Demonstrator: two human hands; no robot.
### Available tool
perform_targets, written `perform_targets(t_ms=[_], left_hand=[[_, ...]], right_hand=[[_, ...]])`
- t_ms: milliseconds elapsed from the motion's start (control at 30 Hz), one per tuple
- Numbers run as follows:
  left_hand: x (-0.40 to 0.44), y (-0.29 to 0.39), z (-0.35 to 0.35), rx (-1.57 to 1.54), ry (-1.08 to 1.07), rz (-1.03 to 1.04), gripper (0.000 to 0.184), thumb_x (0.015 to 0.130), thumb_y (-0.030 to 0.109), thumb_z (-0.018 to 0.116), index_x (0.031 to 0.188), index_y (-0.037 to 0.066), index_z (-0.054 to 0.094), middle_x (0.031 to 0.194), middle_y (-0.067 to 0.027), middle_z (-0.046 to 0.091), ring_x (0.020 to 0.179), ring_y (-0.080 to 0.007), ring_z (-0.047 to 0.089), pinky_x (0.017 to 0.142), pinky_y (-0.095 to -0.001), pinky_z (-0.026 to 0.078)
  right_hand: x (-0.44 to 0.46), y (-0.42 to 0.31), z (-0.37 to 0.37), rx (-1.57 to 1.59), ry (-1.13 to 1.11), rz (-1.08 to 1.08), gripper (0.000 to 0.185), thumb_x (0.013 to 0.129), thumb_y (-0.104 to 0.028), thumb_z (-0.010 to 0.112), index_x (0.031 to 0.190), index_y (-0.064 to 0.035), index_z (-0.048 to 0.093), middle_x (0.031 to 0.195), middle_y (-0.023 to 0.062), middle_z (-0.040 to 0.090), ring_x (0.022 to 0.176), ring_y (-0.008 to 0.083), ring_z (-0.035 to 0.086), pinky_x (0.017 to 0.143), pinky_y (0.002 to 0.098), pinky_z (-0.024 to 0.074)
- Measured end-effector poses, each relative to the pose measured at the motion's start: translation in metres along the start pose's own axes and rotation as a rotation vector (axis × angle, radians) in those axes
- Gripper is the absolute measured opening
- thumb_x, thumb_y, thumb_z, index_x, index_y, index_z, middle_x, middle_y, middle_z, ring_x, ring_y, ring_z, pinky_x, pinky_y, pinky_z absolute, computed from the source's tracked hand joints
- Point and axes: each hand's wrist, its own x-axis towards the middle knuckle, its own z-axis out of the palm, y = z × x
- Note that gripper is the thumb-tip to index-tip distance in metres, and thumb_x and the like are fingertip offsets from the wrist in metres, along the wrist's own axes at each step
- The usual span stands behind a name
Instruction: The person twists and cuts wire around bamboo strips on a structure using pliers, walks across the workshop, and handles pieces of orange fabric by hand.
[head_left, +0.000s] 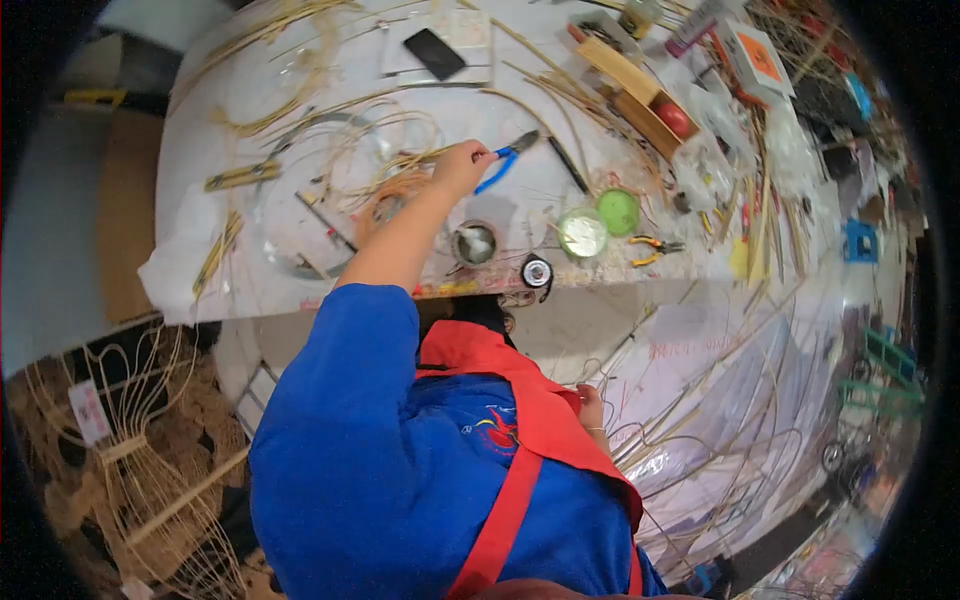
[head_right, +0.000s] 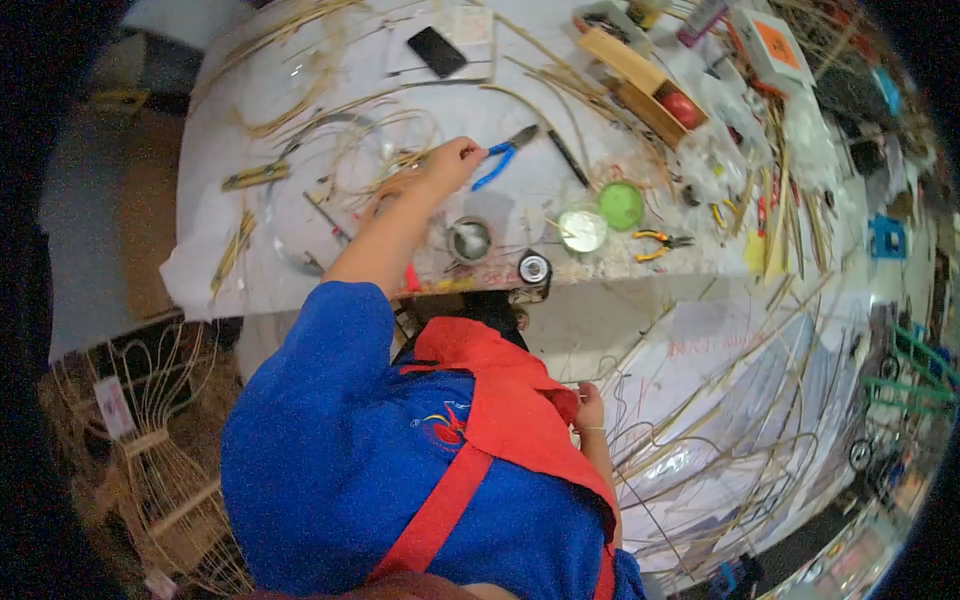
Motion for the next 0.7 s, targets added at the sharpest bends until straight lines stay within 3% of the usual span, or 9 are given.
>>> perform_targets(t_ms=[67, 167, 233, 333, 433, 533, 633, 700], left_hand=[[-0.044, -0.007, -0.027, -0.163, -0.089, -0.107, 0.026, 0.08, 0.031, 0.057, 0.079, 0.005, 0.062, 0.061, -0.0089, 0.056, 0.059, -0.0246, 0.056, 0.059, -0.0352, 0.044], [-0.101, -0.04, -0.051, -0.036, 0.13, -0.101, 0.034, 0.081, 0.039, 0.052, 0.078, 0.007, 0.064, 0.064, -0.0099, 0.058, 0.059, -0.0254, 0.054, 0.056, -0.035, 0.041], [-0.131, -0.071, -0.073, -0.072, 0.149, -0.302, 0.041, 0.083, 0.042, 0.048, 0.073, 0.006, 0.064, 0.061, -0.0106, 0.058, 0.058, -0.0261, 0.054, 0.057, -0.0351, 0.041], [-0.172, -0.104, -0.107, -0.076, 0.252, -0.493, 0.054, 0.085, 0.049, 0.041, 0.066, 0.003, 0.061, 0.061, -0.0129, 0.058, 0.059, -0.0235, 0.056, 0.06, -0.0346, 0.042], [-0.205, -0.129, -0.136, -0.016, 0.367, -0.618, 0.056, 0.086, 0.05, 0.039, 0.064, 0.002, 0.061, 0.06, -0.012, 0.058, 0.059, -0.0239, 0.056, 0.06, -0.034, 0.042], [-0.233, -0.18, -0.148, -0.071, 0.451, -0.743, 0.046, 0.083, 0.046, 0.048, 0.071, 0.004, 0.063, 0.061, -0.0109, 0.058, 0.054, -0.0225, 0.054, 0.057, -0.0337, 0.043], [-0.255, -0.201, -0.144, -0.18, 0.716, -0.787, 0.028, 0.078, 0.032, 0.061, 0.079, 0.004, 0.063, 0.069, -0.0092, 0.061, 0.058, -0.0171, 0.055, 0.058, -0.0311, 0.046], [-0.271, -0.236, -0.136, -0.298, 0.724, -0.847, 0.024, 0.07, 0.017, 0.071, 0.089, 0.004, 0.062, 0.077, -0.0074, 0.061, 0.066, -0.0137, 0.056, 0.061, -0.0269, 0.048]], right_hand=[[-0.009, -0.032, -0.006, 0.043, 0.0, -0.095, 0.024, 0.08, -0.014, 0.057, 0.101, -0.0018, 0.054, 0.085, 0.0094, 0.059, 0.073, 0.0186, 0.057, 0.063, 0.0293, 0.0465], [-0.01, -0.063, -0.014, -0.01, 0.038, -0.166, 0.024, 0.08, -0.012, 0.057, 0.101, -0.0012, 0.053, 0.086, 0.0096, 0.058, 0.073, 0.0178, 0.057, 0.063, 0.0282, 0.0462], [-0.014, -0.07, -0.023, -0.102, 0.048, -0.174, 0.022, 0.08, -0.01, 0.055, 0.099, -0.0007, 0.054, 0.083, 0.0083, 0.058, 0.071, 0.0169, 0.056, 0.063, 0.027, 0.0459], [-0.019, -0.045, -0.053, -0.232, -0.009, -0.111, 0.02, 0.08, -0.008, 0.053, 0.098, -0.0016, 0.055, 0.081, 0.0082, 0.058, 0.07, 0.0151, 0.055, 0.064, 0.0263, 0.0455], [-0.003, 0.069, -0.095, -0.014, -0.112, 0.035, 0.026, 0.079, -0.015, 0.054, 0.101, -0.0021, 0.055, 0.086, 0.0114, 0.061, 0.077, 0.0205, 0.059, 0.069, 0.0298, 0.0466], [-0.006, 0.088, -0.107, -0.159, -0.148, 0.105, 0.026, 0.079, -0.016, 0.054, 0.102, -0.0021, 0.055, 0.087, 0.0117, 0.061, 0.078, 0.021, 0.059, 0.07, 0.0302, 0.0466], [-0.015, 0.062, -0.11, -0.381, -0.177, 0.154, 0.027, 0.079, -0.017, 0.054, 0.102, -0.0022, 0.055, 0.087, 0.0119, 0.061, 0.078, 0.0216, 0.059, 0.07, 0.0306, 0.0466], [-0.022, 0.042, -0.105, -0.446, -0.179, 0.171, 0.028, 0.079, -0.017, 0.054, 0.102, -0.0022, 0.055, 0.088, 0.0121, 0.061, 0.079, 0.0219, 0.059, 0.071, 0.0308, 0.0466]])
